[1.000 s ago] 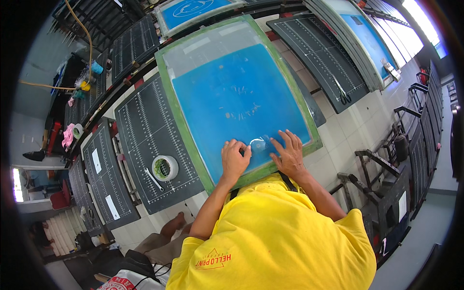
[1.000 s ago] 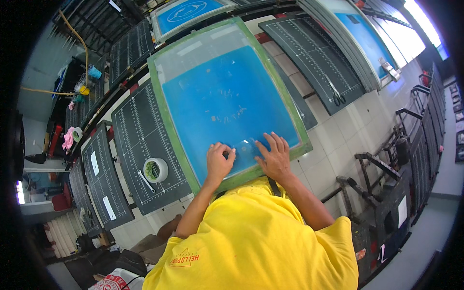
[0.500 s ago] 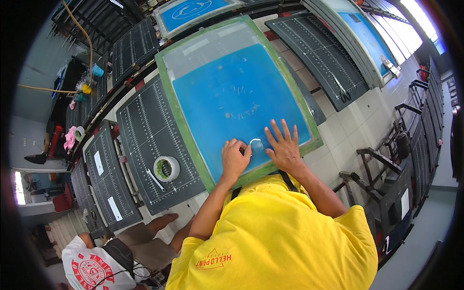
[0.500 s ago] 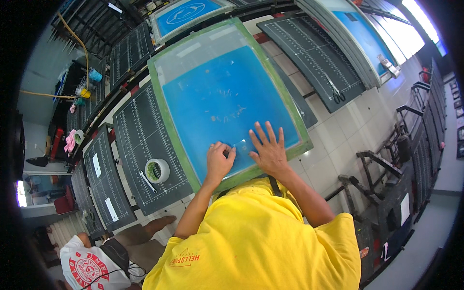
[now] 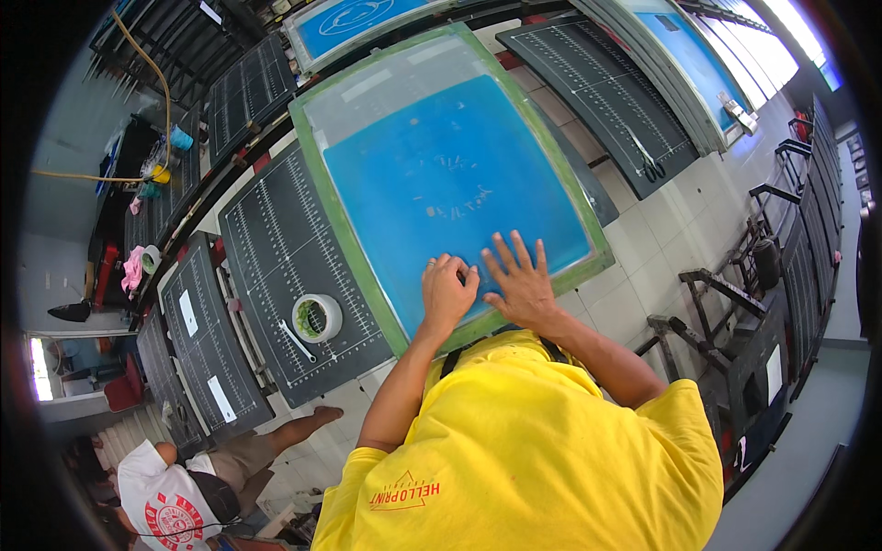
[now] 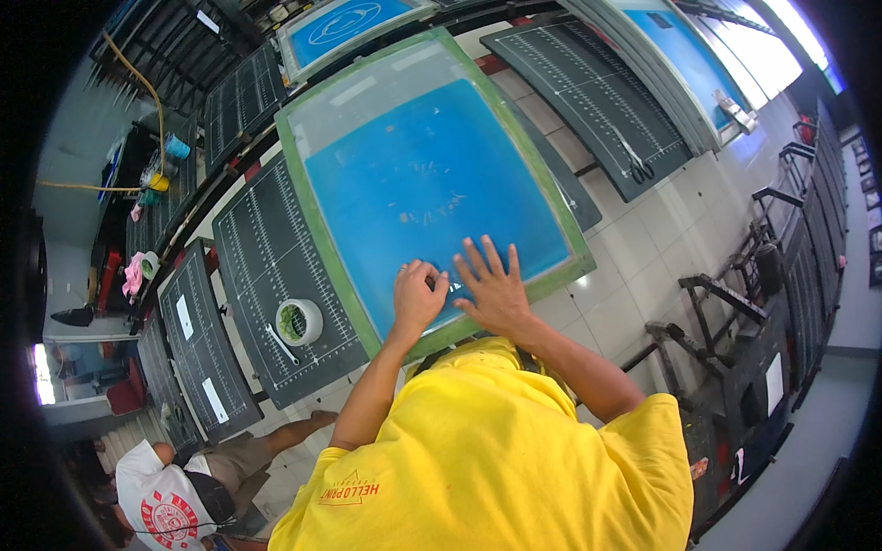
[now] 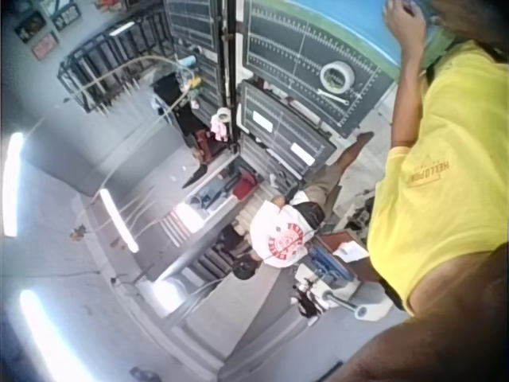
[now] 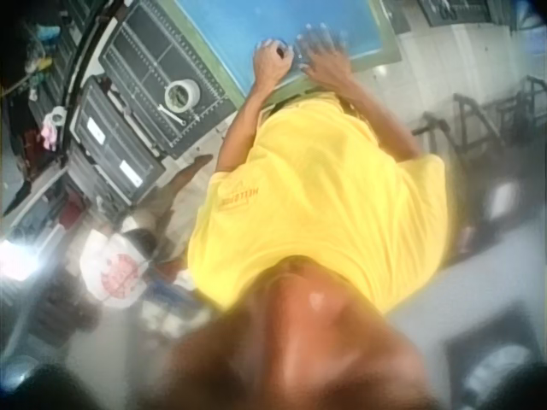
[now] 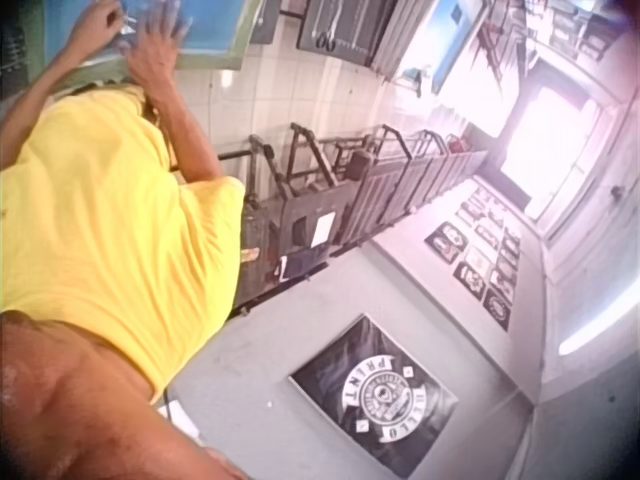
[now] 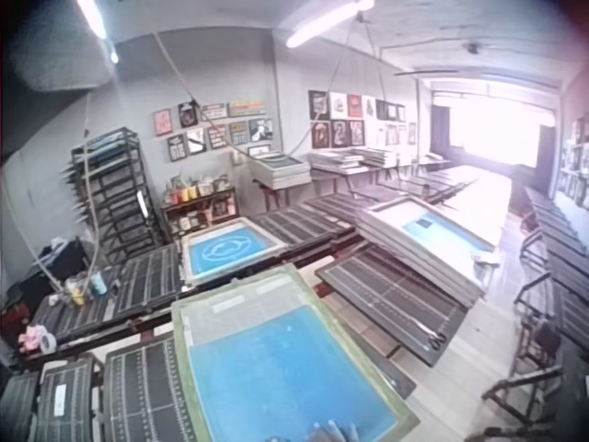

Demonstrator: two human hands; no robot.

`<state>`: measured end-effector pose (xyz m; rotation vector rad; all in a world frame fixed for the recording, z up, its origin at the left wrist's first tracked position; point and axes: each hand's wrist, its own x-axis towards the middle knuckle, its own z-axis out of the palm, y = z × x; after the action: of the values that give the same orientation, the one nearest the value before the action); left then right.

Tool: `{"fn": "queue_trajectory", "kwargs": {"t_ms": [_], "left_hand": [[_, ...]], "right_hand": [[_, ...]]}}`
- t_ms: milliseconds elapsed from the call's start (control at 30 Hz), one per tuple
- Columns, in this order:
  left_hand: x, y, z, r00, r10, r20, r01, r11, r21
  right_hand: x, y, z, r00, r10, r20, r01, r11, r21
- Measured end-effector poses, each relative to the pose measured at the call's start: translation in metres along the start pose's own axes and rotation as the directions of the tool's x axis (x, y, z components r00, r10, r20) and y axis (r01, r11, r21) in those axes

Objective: The person prepares a screen printing frame by applying adhesive tape to its edges and surface while the frame is positioned on a printing table.

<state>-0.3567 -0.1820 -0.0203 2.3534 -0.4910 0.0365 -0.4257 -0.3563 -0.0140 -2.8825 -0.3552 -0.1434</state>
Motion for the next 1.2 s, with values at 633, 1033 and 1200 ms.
{"fn": "queue_trajectory", "kwargs": {"t_ms": [633,1033,1200], "left_hand": [[-0.004,-0.005,-0.012,0.99,-0.044,-0.137,0.013,0.976,-0.218],[-0.05,0.015,-0.021,0.936,0.215,0.277,-0.307,0.884,0.352],[-0.061,0.009,-0.021,0.981,0.128,0.148,-0.174,0.914,0.367]], "right_hand": [[0.003,-0.016,-0.011,0.993,-0.105,0.061,0.1,0.991,0.093],[-0.009,0.032,-0.004,0.974,0.218,-0.06,-0.22,0.975,-0.035],[-0.013,0.049,-0.01,0.956,0.245,-0.164,-0.255,0.966,-0.043]]}}
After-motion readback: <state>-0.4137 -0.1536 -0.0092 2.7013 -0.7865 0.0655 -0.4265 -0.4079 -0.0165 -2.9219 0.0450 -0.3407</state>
